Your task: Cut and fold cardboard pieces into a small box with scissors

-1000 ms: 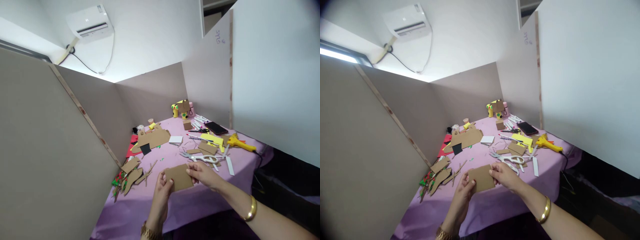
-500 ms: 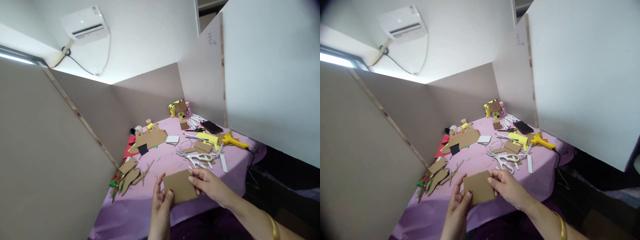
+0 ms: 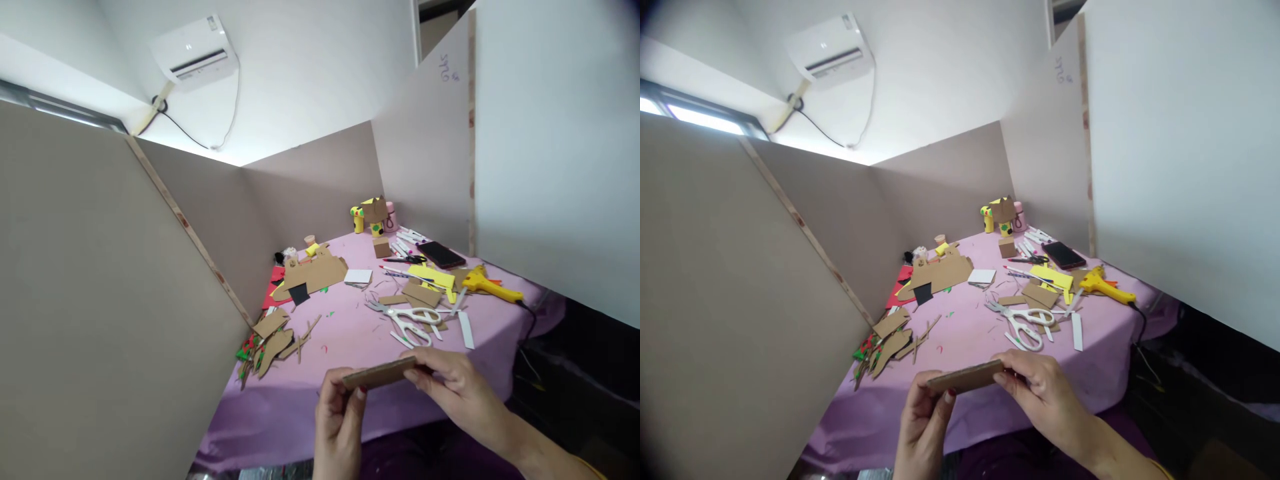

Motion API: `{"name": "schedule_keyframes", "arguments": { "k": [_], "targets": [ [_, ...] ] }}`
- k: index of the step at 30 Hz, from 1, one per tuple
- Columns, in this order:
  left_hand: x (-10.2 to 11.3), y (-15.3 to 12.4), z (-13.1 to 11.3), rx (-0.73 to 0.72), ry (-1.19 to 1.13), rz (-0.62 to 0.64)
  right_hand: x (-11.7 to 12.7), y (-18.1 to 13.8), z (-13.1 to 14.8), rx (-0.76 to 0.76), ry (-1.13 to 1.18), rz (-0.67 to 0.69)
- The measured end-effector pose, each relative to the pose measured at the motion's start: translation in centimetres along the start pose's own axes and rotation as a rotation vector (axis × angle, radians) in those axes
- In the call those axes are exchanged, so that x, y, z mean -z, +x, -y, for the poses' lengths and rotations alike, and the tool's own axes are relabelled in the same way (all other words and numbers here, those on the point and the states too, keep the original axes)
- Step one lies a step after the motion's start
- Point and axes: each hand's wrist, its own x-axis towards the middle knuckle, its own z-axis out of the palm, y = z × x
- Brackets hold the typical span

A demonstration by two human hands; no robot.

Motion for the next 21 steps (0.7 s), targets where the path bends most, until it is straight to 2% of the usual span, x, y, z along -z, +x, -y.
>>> {"name": "schedule_keyframes", "arguments": {
  "k": [3,5,7,10,13,16,21],
  "targets": [
    [-0.3,-0.4,-0.3,-0.02,-0.012,-0.056,0.0,-0.3,-0.1,0.085,-0.062,-0.018],
    [-0.3,-0.4,-0.4,-0.019,-0.02,-0.053,0.0,-0.4,0.1,0.076,-0.049,-0.022],
    [0.0,-0.1,-0.3,0.036,-0.059,0.017,-0.1,-0.4,0.3,-0.028,0.045,-0.008],
    [0.3,0.6,-0.2,0.244,-0.193,0.134,-0.5,-0.1,0.4,-0.267,0.379,0.045],
    [0.3,1.1,-0.3,0.414,-0.274,0.125,-1.1,0.2,0.0,-0.411,0.645,0.055],
    [0.3,1.1,-0.3,0.484,-0.293,0.103,-1.7,0.3,-0.8,-0.457,0.676,0.032],
    [1.0,1.0,0.6,0.556,-0.331,-0.01,-1.9,0.1,-1.7,-0.488,0.67,-0.002]
  ]
}}
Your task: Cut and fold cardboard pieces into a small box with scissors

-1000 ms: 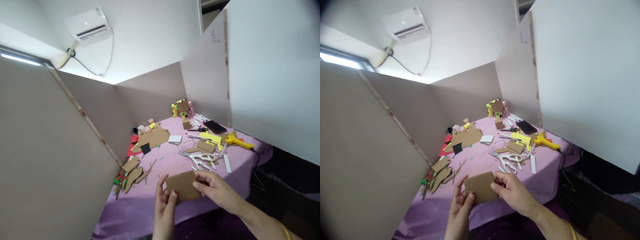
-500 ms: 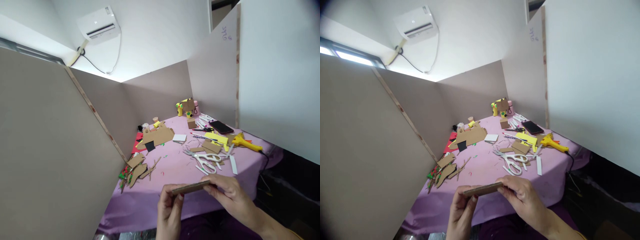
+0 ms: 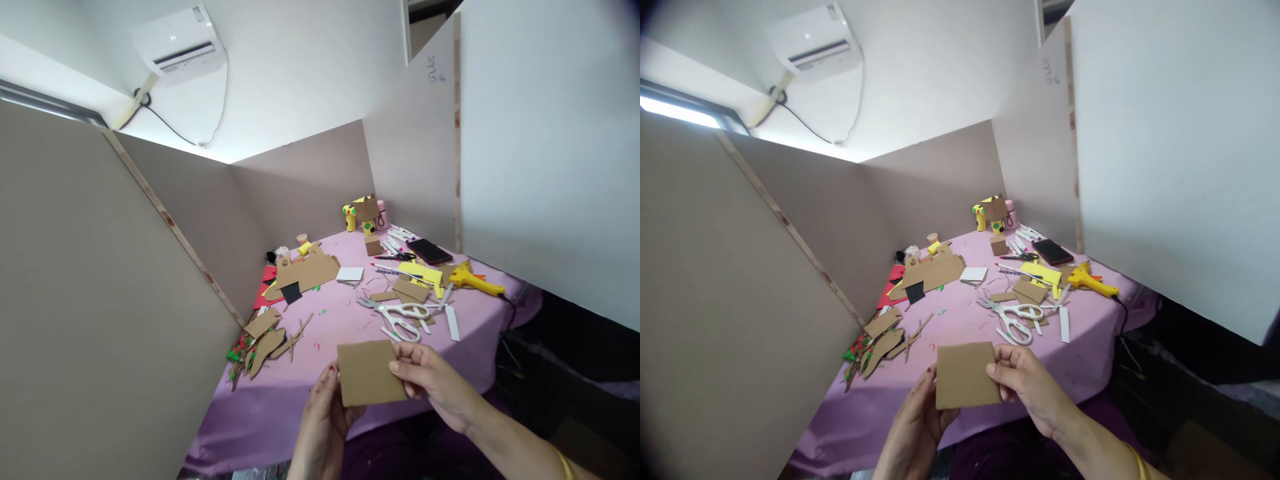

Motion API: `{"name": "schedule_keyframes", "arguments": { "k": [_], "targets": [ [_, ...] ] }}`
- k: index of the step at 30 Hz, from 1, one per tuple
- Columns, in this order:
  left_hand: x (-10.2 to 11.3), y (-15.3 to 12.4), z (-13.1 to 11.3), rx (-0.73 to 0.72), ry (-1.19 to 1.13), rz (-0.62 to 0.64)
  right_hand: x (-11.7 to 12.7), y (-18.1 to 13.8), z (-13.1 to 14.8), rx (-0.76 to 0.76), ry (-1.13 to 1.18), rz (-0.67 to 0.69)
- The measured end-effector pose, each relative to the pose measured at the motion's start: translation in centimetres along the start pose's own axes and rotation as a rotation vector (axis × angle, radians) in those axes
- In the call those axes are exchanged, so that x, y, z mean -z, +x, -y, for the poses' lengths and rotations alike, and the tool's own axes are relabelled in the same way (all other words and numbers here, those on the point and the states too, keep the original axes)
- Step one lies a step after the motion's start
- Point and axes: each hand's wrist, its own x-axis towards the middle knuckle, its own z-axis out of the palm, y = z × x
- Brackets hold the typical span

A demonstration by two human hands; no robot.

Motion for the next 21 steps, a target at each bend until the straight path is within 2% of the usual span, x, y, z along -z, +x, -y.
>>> {"name": "schedule_keyframes", "arguments": {
  "k": [4,9,13,15,17,18,19,21],
  "targets": [
    [0.7,0.4,0.5,-0.117,0.089,0.035,0.0,0.3,0.1,0.021,-0.036,-0.023],
    [0.9,0.9,1.1,-0.255,0.163,0.177,-0.1,0.4,-0.1,0.072,-0.116,-0.043],
    [1.2,1.6,1.4,-0.246,0.229,0.11,0.0,0.4,-0.4,0.149,-0.195,-0.024],
    [1.4,1.8,1.4,-0.289,0.31,0.073,0.1,0.4,-0.5,0.197,-0.236,-0.024],
    [1.6,1.6,1.3,-0.438,0.449,0.048,0.2,0.5,-0.5,0.244,-0.265,-0.046],
    [1.8,1.4,1.3,-0.561,0.558,0.035,0.2,0.5,-0.5,0.263,-0.271,-0.063],
    [1.9,1.1,1.3,-0.726,0.686,0.023,0.2,0.5,-0.6,0.277,-0.27,-0.081],
    [2.2,0.7,1.4,-1.142,0.955,0.015,0.1,0.3,-0.7,0.288,-0.259,-0.101]
  ]
}}
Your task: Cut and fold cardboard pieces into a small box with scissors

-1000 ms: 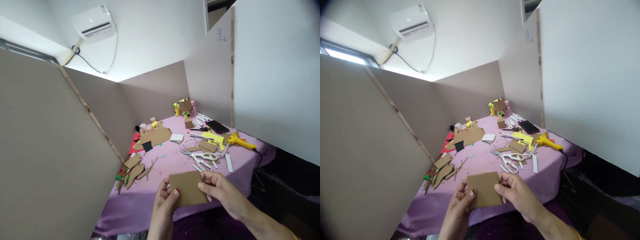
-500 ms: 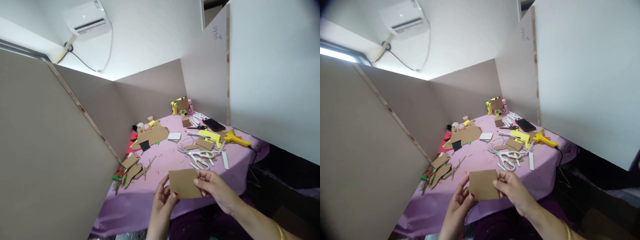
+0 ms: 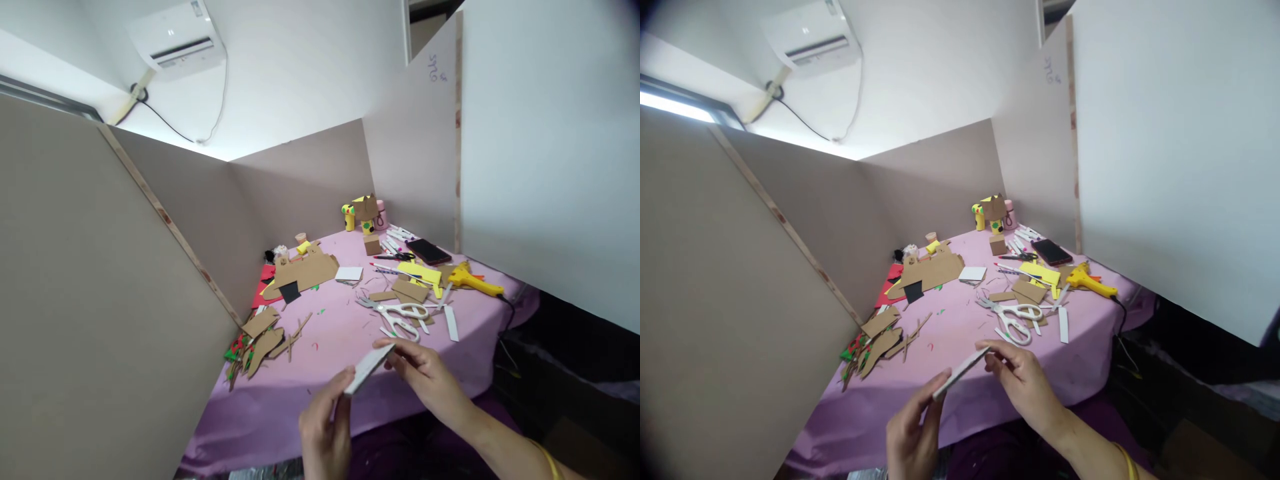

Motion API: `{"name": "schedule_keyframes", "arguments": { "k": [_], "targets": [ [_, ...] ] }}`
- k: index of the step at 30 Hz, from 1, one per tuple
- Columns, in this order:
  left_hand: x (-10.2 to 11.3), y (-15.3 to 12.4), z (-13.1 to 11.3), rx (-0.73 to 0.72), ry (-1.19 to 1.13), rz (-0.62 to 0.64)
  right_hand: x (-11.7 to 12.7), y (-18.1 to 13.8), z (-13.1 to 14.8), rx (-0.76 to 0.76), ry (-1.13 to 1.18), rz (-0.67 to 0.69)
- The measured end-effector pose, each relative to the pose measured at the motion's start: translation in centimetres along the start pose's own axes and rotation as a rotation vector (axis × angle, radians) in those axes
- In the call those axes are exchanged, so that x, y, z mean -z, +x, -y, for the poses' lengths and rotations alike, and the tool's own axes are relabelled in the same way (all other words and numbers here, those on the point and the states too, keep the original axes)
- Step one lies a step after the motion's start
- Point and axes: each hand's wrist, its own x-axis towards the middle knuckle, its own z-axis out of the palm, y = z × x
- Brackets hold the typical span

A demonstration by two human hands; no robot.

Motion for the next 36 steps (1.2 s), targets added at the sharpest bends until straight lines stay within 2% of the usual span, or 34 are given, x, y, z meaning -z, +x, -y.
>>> {"name": "schedule_keyframes", "arguments": {
  "k": [2,3,5,9,14,18,20,21,23,25,27,30,36],
  "targets": [
    [0.2,-0.4,0.1,-0.386,0.223,-0.036,-0.3,-0.6,0.1,-0.034,0.044,-0.012],
    [0.2,-0.5,0.2,-0.522,0.297,-0.044,-0.4,-1.0,0.2,-0.072,0.1,-0.01],
    [0.2,-0.7,0.6,-0.648,0.404,-0.02,-0.9,-1.7,0.5,-0.167,0.249,0.019],
    [-0.2,-0.8,1.1,-0.719,0.514,0.027,-1.7,-2.3,1.2,-0.268,0.402,0.089],
    [-0.5,-1.1,1.7,-0.713,0.54,0.037,-1.7,-1.5,1.5,-0.345,0.39,0.045],
    [-0.9,-1.7,2.1,-0.673,0.472,0.046,-1.4,-1.4,1.0,-0.343,0.31,0.086],
    [-1.2,-1.9,2.0,-0.504,0.371,-0.026,-1.2,-1.5,0.5,-0.311,0.224,0.082],
    [-1.4,-1.8,1.8,-0.338,0.29,-0.069,-1.1,-1.5,0.1,-0.288,0.181,0.061],
    [-1.7,-1.5,1.2,0.13,0.051,-0.12,-1.1,-1.4,-0.6,-0.208,0.091,-0.015],
    [-2.1,-1.0,0.7,0.593,-0.281,-0.118,-1.1,-1.2,-1.4,-0.121,0.037,-0.07],
    [-2.4,-0.7,0.4,0.874,-0.54,-0.12,-1.2,-1.0,-1.8,-0.085,0.081,-0.062],
    [-3.0,-0.7,0.4,1.009,-0.657,-0.129,-1.4,-0.8,-2.0,-0.167,0.264,-0.043],
    [-2.7,-0.5,-0.3,1.184,-0.843,-0.248,0.1,-0.2,-2.4,-0.324,0.468,-0.198]
  ]
}}
